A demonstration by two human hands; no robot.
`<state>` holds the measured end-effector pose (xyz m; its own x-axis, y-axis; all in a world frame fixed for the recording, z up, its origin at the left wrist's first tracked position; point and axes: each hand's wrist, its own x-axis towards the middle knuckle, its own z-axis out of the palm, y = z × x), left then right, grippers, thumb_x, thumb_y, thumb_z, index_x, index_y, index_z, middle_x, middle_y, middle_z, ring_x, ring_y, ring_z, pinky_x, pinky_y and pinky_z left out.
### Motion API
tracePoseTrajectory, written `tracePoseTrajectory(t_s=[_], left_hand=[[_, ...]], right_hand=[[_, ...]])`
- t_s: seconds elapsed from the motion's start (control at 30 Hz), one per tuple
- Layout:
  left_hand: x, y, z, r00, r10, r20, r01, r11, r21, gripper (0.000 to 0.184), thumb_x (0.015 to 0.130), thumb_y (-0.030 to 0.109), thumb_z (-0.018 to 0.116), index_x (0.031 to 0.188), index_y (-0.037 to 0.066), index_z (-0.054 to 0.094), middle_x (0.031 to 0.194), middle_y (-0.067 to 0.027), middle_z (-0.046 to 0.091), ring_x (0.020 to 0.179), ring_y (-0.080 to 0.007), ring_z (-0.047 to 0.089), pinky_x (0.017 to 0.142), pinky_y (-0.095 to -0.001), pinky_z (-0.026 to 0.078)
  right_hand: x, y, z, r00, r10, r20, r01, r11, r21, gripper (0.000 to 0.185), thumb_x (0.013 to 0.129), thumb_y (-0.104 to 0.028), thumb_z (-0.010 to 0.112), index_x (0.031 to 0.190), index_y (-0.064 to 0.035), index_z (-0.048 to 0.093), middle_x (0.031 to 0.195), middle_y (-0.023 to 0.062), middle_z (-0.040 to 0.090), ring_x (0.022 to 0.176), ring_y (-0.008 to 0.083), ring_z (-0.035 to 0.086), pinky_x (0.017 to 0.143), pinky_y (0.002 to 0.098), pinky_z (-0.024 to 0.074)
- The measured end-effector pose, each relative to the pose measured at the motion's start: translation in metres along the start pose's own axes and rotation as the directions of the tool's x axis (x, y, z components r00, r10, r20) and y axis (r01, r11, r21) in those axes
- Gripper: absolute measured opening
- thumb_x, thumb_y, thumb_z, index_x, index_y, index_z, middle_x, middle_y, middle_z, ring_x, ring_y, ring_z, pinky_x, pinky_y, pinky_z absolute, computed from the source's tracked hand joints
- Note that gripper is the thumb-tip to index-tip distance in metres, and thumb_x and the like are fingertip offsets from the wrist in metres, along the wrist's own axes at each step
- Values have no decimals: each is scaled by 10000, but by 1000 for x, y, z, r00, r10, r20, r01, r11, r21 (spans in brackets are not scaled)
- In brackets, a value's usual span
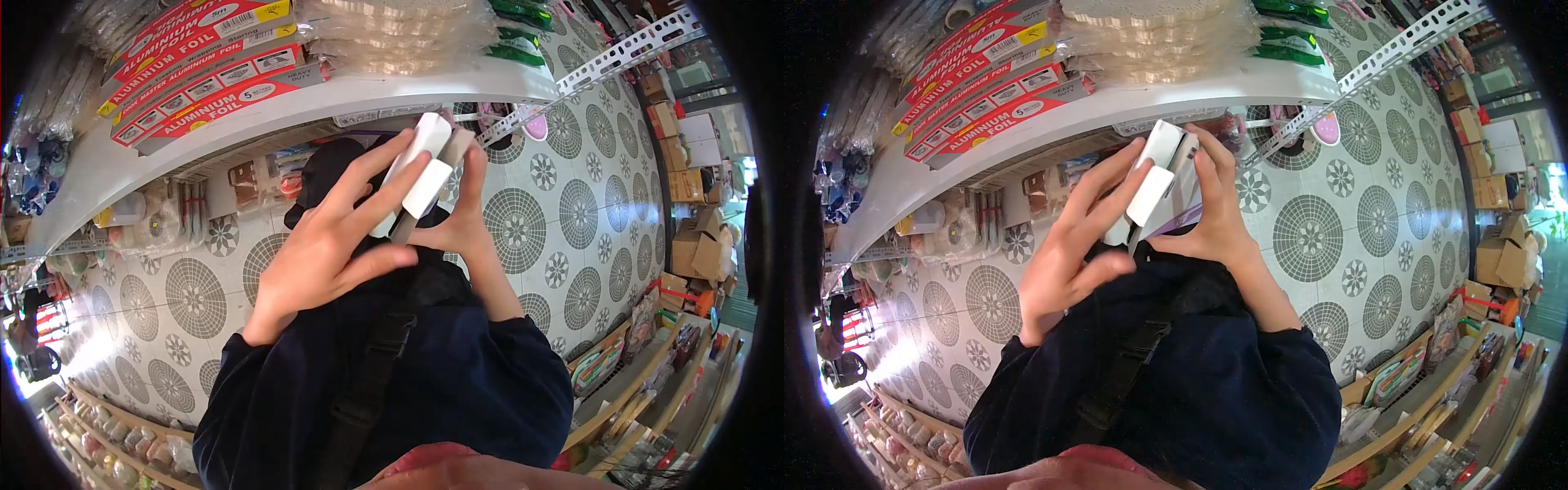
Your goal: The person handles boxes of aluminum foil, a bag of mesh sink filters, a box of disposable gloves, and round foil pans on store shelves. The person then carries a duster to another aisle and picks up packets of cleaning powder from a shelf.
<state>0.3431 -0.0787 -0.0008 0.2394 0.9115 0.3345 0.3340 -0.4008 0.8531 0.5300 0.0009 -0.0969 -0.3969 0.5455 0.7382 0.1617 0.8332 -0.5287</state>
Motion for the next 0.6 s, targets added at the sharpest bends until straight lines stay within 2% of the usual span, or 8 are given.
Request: tracePoseTrajectory(t_s=[0.07, 0.1, 0.2, 0.3, 0.4, 0.43, 0.53, 0.6], left_hand=[[-1, -11, 2, 998, 58, 34, -59, 998, 37, 516, 873, 87, 578, 1374, 113, 456, 1438, -157, 368, 1285, -351, 411, 1019, -405, 395], [-1, -17, 2, 991, 118, 65, -126, 984, 130, 531, 889, 63, 538, 1402, 113, 413, 1472, -146, 331, 1308, -352, 387, 1036, -412, 374], [1, -8, 11, 1000, 1, 21, -6, 971, 239, 536, 884, 53, 538, 1403, 89, 406, 1490, -151, 302, 1321, -350, 376, 1050, -414, 351], [0, -14, 17, 993, -90, -73, 97, 990, 101, 516, 873, 3, 522, 1378, 73, 443, 1496, -174, 283, 1327, -340, 376, 1054, -416, 343], [2, -7, 11, 998, -60, -34, 60, 998, -3, 564, 853, -48, 506, 1394, 88, 426, 1500, -184, 269, 1330, -326, 380, 1038, -427, 361], [1, -3, 10, 998, -66, -10, 66, 998, -21, 611, 827, -89, 504, 1403, 95, 418, 1505, -187, 257, 1316, -329, 402, 1008, -416, 396], [-3, 0, 13, 997, -69, -36, 67, 997, -49, 638, 806, -96, 527, 1402, 108, 425, 1505, -194, 249, 1288, -344, 433, 979, -393, 428], [-4, 0, 12, 996, -73, -44, 71, 996, -52, 655, 787, -101, 544, 1392, 131, 447, 1501, -198, 252, 1253, -345, 467, 947, -381, 458]], right_hand=[[-2, 6, 3, 996, -75, -42, 75, 997, 1, 1255, 500, -250, 884, 1486, -233, 108, 1394, 244, 289, 1264, 425, 361, 989, 507, 365], [3, -1, -1, 997, -72, -16, 72, 996, -44, 1245, 513, -262, 881, 1485, -258, 103, 1393, 246, 278, 1254, 435, 363, 978, 519, 368], [6, 0, 0, 995, -90, -44, 84, 988, -127, 1237, 519, -267, 876, 1485, -257, 104, 1392, 251, 281, 1247, 427, 373, 965, 523, 364], [6, 1, 0, 990, -136, -49, 125, 975, -186, 1225, 526, -274, 872, 1485, -260, 109, 1392, 247, 282, 1236, 426, 381, 948, 528, 356], [1, -4, -5, 986, -147, -77, 125, 964, -233, 1215, 531, -291, 867, 1483, -271, 114, 1389, 242, 289, 1226, 428, 388, 933, 529, 353], [-1, -2, -6, 976, -199, -88, 169, 949, -266, 1197, 542, -317, 862, 1481, -283, 120, 1385, 236, 297, 1213, 431, 395, 924, 536, 355], [-1, -8, -1, 958, -219, -188, 161, 946, -280, 1113, 583, -382, 851, 1465, -308, 177, 1371, 222, 319, 1194, 410, 410, 916, 532, 352], [-2, -9, -2, 953, -241, -182, 179, 936, -304, 1056, 606, -418, 836, 1452, -319, 211, 1360, 217, 336, 1190, 405, 413, 916, 526, 353]])
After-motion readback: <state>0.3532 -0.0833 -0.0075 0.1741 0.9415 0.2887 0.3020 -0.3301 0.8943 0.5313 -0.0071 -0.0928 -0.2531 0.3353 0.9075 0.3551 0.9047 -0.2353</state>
